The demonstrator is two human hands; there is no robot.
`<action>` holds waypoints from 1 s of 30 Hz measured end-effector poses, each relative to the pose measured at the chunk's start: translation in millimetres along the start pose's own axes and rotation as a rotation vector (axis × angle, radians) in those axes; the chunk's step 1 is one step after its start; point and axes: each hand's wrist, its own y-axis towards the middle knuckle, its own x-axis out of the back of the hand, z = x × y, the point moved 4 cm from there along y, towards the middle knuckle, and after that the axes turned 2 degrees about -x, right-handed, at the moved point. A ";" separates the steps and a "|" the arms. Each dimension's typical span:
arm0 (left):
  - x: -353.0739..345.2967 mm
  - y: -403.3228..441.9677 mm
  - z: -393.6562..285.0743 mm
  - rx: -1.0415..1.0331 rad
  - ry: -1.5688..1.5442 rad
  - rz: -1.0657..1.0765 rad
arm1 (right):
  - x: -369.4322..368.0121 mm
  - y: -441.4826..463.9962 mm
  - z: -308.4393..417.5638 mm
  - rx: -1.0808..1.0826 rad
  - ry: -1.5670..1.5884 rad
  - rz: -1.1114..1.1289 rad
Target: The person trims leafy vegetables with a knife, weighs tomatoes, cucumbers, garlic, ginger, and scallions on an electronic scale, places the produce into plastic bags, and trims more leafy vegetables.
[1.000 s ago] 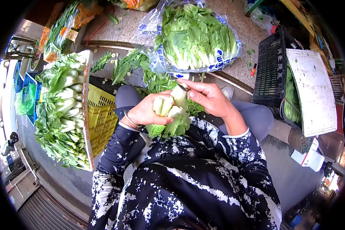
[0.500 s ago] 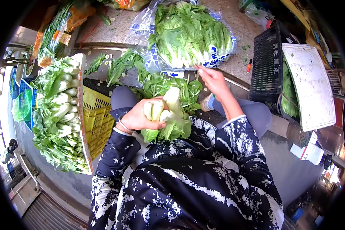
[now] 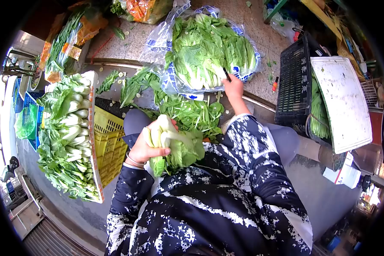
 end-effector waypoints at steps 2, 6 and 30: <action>1.4 7.7 -6.2 0.010 0.122 0.022 | 20.7 -7.9 20.5 0.068 0.187 0.017; -6.4 30.4 -27.8 -0.181 0.574 0.179 | 76.8 -46.6 80.9 0.368 0.152 0.038; -45.4 29.0 -17.4 -0.292 0.631 0.462 | 86.2 -144.0 130.9 0.382 0.390 1.078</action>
